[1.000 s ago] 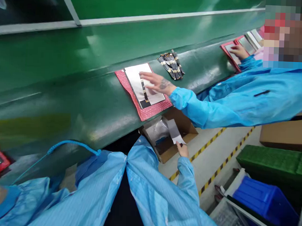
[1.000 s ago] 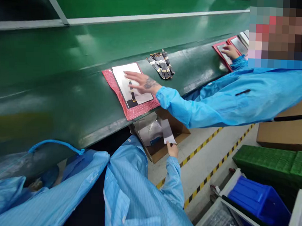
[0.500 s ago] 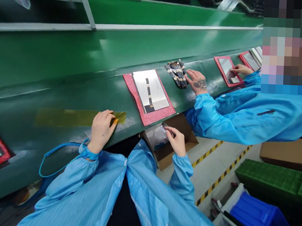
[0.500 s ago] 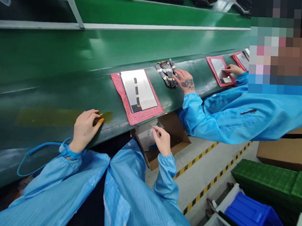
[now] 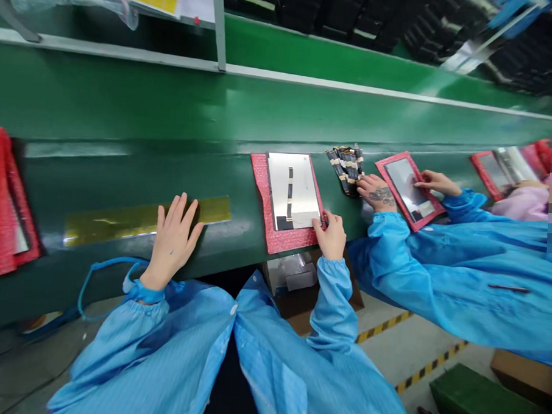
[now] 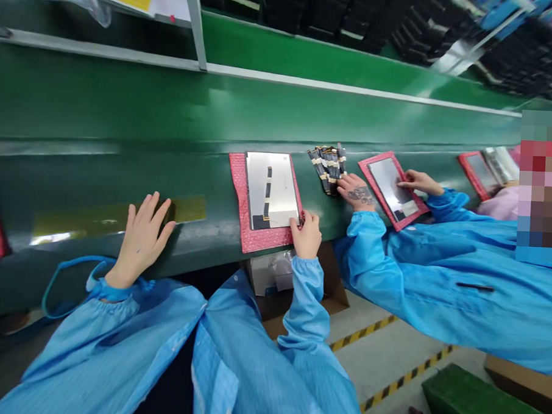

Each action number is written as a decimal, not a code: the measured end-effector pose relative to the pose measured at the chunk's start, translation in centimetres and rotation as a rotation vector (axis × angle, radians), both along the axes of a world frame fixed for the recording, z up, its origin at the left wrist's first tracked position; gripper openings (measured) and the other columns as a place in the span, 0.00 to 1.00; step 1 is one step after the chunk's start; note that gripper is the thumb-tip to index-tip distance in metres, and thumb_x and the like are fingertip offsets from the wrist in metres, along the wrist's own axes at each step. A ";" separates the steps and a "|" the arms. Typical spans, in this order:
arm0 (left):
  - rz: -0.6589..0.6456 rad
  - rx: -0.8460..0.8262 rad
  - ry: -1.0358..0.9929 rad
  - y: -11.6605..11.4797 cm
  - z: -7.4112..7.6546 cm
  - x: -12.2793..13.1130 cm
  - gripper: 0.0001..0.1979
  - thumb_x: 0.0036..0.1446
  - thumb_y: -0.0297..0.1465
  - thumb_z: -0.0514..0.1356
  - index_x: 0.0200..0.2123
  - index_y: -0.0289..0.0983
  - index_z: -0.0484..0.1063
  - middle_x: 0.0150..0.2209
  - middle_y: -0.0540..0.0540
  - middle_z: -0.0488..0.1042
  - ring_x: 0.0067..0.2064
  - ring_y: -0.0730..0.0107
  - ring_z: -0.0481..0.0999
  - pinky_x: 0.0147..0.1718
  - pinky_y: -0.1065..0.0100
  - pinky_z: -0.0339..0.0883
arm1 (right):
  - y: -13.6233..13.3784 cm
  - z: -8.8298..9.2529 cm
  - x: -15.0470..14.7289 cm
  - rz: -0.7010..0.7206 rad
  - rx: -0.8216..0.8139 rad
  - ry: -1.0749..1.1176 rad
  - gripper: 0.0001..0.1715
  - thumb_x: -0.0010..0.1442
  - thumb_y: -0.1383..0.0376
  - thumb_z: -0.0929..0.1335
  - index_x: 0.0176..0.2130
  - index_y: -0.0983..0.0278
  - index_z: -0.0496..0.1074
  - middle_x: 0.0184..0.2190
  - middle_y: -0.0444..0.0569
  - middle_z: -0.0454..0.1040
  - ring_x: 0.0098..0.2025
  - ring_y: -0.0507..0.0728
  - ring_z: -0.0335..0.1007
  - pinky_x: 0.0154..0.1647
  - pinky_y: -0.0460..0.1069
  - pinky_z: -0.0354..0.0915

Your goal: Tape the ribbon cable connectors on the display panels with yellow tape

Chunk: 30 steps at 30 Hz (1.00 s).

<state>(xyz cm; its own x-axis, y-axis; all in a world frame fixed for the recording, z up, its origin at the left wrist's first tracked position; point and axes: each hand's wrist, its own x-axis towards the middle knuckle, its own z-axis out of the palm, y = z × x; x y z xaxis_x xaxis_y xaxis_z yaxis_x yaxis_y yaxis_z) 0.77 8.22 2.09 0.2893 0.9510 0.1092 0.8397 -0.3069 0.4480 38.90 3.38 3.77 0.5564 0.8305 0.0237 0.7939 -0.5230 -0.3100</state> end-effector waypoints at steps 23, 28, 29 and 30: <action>-0.026 -0.330 -0.395 1.7 1.8 13.3 0.08 0.63 0.32 0.58 0.40 0.35 0.73 0.40 0.38 0.76 0.46 0.53 0.76 0.51 0.57 0.66 | -0.9 -0.7 0.5 -0.034 0.156 -0.014 0.26 0.57 0.52 0.65 0.47 0.66 0.77 0.44 0.61 0.76 0.44 0.66 0.72 0.48 0.60 0.67; 0.070 -0.417 -0.599 2.4 1.1 16.6 0.07 0.61 0.27 0.55 0.29 0.38 0.67 0.38 0.41 0.75 0.44 0.58 0.76 0.48 0.60 0.67 | -1.1 -1.9 -0.2 0.063 0.222 0.156 0.31 0.56 0.45 0.66 0.46 0.67 0.76 0.40 0.57 0.78 0.40 0.63 0.72 0.46 0.56 0.66; 0.104 -0.446 -0.650 2.4 1.0 16.7 0.07 0.63 0.28 0.53 0.31 0.38 0.67 0.37 0.42 0.76 0.42 0.60 0.77 0.46 0.61 0.68 | -1.4 -1.9 -0.7 0.075 0.232 0.198 0.32 0.56 0.44 0.66 0.45 0.67 0.76 0.38 0.57 0.78 0.39 0.62 0.72 0.45 0.56 0.67; 0.142 -0.472 -0.700 2.5 0.9 16.6 0.07 0.64 0.30 0.52 0.35 0.38 0.68 0.37 0.42 0.77 0.42 0.60 0.78 0.44 0.61 0.70 | -1.6 -1.8 -1.4 0.085 0.235 0.235 0.33 0.56 0.42 0.66 0.44 0.67 0.76 0.37 0.56 0.78 0.37 0.61 0.72 0.44 0.55 0.67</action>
